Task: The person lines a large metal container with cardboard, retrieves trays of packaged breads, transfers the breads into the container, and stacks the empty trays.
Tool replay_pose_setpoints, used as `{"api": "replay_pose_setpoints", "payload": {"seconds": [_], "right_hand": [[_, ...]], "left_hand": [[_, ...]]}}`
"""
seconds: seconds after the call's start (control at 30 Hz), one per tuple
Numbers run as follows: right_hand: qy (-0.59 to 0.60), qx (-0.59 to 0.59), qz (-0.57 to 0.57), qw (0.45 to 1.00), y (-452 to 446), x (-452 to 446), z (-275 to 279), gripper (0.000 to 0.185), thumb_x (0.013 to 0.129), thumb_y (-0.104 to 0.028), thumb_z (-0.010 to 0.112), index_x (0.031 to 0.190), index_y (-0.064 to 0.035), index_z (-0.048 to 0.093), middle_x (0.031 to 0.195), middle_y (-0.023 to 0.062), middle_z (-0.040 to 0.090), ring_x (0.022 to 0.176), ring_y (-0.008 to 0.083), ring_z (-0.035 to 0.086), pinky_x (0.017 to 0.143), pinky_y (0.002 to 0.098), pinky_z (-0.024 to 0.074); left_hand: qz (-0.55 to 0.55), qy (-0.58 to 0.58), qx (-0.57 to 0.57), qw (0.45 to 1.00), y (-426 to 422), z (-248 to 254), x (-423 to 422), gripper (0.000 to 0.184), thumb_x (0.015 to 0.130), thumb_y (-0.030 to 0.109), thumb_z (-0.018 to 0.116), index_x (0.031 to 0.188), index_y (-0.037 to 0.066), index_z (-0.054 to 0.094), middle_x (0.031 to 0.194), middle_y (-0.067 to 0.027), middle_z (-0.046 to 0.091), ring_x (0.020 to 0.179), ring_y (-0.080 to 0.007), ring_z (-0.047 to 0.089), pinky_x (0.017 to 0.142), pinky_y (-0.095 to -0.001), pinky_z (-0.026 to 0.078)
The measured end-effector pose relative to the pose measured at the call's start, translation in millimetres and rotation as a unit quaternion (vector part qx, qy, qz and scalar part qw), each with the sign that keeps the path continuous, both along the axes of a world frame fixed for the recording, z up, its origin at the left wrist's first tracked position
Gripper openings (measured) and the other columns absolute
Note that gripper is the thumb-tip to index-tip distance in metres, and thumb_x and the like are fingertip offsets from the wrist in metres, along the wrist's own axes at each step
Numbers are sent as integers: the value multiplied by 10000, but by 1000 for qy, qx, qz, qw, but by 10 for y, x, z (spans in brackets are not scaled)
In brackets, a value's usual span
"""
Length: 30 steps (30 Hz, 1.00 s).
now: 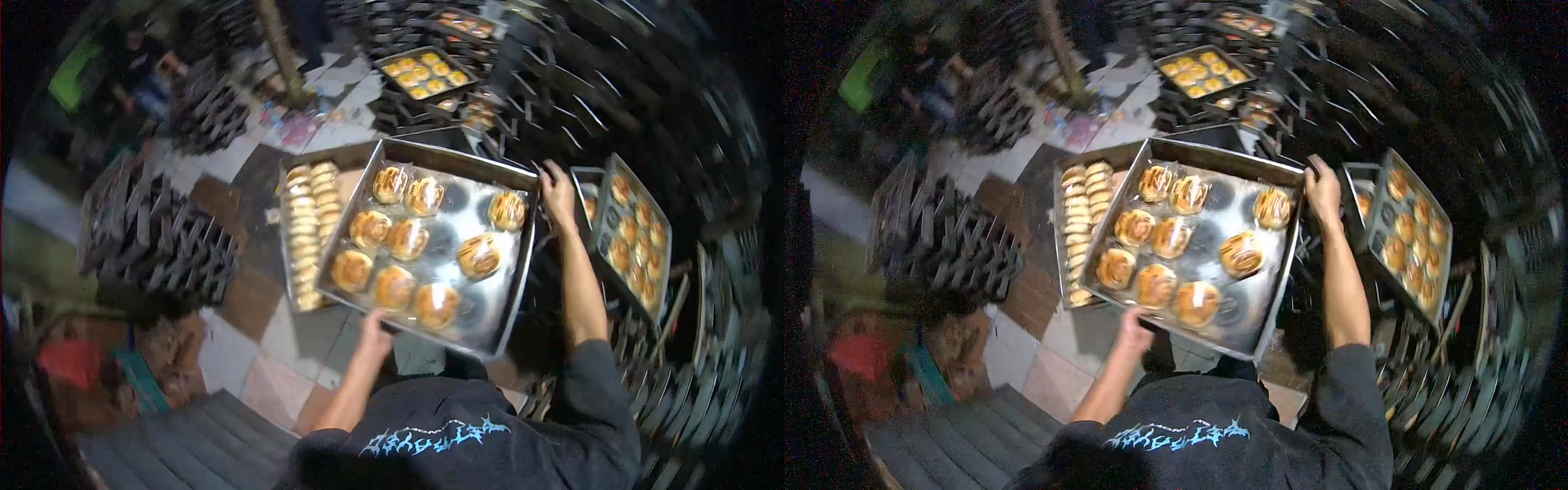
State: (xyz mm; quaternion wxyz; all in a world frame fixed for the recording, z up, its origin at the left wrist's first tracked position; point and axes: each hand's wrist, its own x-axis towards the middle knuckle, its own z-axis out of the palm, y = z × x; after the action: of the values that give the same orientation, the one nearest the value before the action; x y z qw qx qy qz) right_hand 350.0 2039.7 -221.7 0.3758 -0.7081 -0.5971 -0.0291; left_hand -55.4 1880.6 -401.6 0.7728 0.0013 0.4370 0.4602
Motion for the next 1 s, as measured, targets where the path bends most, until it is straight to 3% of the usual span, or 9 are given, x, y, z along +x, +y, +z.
{"api": "replay_pose_setpoints", "payload": {"seconds": [0.07,0.17,0.4,0.5,0.57,0.63,0.7,0.8,1.0], "right_hand": [[65,-29,-73,995,173,-168,-99,577,800,-315,570,1237,19,397,1125,257,517,1027,370,517,871,369,414],[-69,-262,-142,952,-131,-100,-950,791,740,-403,621,1289,55,282,1153,312,456,1062,407,467,890,429,384],[-97,-166,-109,975,-93,405,-1794,530,822,-334,545,1176,40,421,1193,292,402,1113,415,383,942,468,294],[-92,-121,-89,984,-314,274,-1741,431,847,-290,516,1118,38,447,1129,270,423,1072,377,410,930,461,304],[89,-187,12,978,-491,-89,-1440,345,857,-239,496,1063,37,474,1005,233,486,983,335,473,871,443,364],[271,-276,136,912,-715,-659,-1463,237,851,-170,466,936,40,535,893,228,555,805,365,538,724,390,422],[244,-337,177,892,-726,-1313,-1489,273,865,-184,449,1002,47,502,933,239,552,838,364,541,753,402,419],[264,-358,63,894,-638,-1686,-1992,298,861,-191,465,1045,44,477,972,258,535,884,374,524,785,417,405],[100,-272,-41,956,-760,-1139,-1643,352,863,-262,487,1010,57,458,901,264,483,879,388,470,785,444,366]], "left_hand": [[61,-7,-5,998,-143,246,919,114,707,125,560,796,65,522,774,-51,531,739,-176,526,601,-352,433],[148,-35,-33,988,-121,-280,1961,224,719,86,546,937,62,499,895,-62,537,830,-188,530,720,-371,417],[103,7,-36,994,-64,-520,2560,398,791,298,594,1047,17,479,1015,-101,554,917,-212,541,780,-373,433],[-308,5,-115,944,-119,-369,2220,631,793,546,523,947,-66,541,880,-191,611,737,-258,625,560,-339,510],[-300,227,-52,925,130,532,1905,455,850,383,536,882,-70,561,797,-190,618,609,-218,614,487,-300,483],[-59,513,133,846,127,-94,1618,210,865,177,467,805,-17,520,593,-196,555,519,-258,578,466,-376,442],[-61,683,128,717,593,-22,1642,293,852,177,458,1040,-48,467,1001,-263,528,965,-380,499,779,-450,395],[-135,633,-125,752,994,-345,1701,387,845,208,453,1115,-67,426,1103,-274,467,1039,-402,430,845,-463,345],[-358,495,105,785,1012,32,1853,425,924,326,355,1132,-36,437,1156,-196,434,1123,-286,408,904,-408,353]]}}
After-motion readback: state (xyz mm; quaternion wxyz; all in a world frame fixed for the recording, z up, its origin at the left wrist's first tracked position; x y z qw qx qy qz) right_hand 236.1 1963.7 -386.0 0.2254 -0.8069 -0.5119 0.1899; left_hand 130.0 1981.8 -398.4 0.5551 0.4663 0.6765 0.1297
